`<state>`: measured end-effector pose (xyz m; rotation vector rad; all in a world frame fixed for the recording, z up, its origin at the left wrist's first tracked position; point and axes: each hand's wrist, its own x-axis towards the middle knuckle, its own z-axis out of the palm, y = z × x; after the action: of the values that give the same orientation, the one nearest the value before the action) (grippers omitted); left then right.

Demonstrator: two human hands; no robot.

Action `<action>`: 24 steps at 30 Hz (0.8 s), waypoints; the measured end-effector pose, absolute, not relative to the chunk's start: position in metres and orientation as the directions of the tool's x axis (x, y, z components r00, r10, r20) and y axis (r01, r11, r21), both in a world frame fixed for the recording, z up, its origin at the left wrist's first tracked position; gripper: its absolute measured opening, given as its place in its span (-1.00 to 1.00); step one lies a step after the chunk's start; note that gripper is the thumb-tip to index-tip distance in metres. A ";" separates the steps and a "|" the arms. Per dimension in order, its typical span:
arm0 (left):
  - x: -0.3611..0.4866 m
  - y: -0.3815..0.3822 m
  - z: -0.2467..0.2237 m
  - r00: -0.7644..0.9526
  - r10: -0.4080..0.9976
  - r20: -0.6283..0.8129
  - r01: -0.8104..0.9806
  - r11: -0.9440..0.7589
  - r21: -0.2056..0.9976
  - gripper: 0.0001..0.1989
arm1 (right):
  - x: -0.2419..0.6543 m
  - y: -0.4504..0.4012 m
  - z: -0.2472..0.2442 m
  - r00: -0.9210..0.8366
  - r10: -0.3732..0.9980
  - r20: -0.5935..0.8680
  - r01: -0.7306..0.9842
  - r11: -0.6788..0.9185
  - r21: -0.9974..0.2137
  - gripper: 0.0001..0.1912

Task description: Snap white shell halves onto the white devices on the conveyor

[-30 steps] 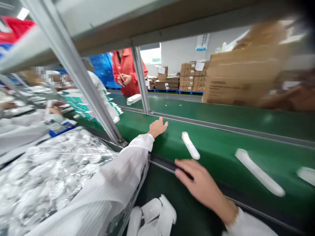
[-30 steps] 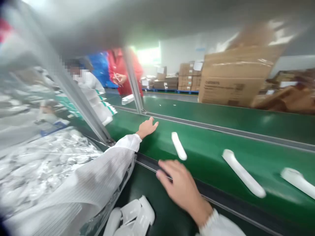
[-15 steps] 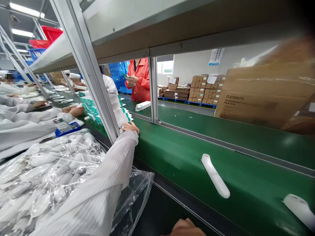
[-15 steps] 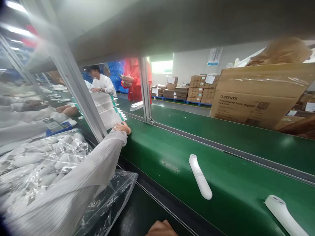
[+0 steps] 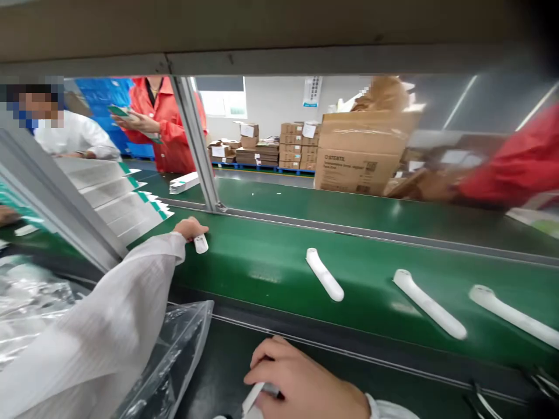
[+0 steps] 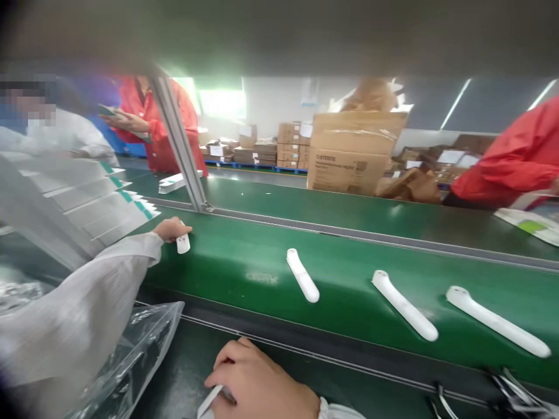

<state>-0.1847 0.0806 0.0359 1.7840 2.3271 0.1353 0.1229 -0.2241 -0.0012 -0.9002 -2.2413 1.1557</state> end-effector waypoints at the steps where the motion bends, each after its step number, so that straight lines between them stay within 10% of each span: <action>1: -0.171 0.082 0.039 -0.232 0.958 -0.169 0.940 0.265 0.214 -0.58 | 0.125 -0.224 0.002 -0.686 0.718 0.114 0.362 0.473 -0.803 -0.65; 12: -0.045 0.039 0.024 0.091 0.975 -0.204 0.950 -0.024 0.311 -0.49 | 0.165 -0.205 0.028 -0.665 0.744 0.056 0.203 0.252 -0.946 -0.68; 17: -0.042 0.031 -0.012 0.055 0.997 0.060 0.974 -0.066 0.218 -0.54 | 0.174 -0.189 0.028 -0.643 0.766 0.010 0.161 0.148 -0.976 -0.60; 24: -0.023 0.018 -0.023 -0.042 0.991 0.127 0.951 0.001 0.309 -0.64 | 0.129 -0.136 -0.015 -0.213 0.927 0.309 0.727 0.362 -0.584 -0.50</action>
<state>-0.0235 0.0177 -0.0225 2.0819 2.1279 0.4750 0.1293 -0.1356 -0.0148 -1.4279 -2.0083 0.4177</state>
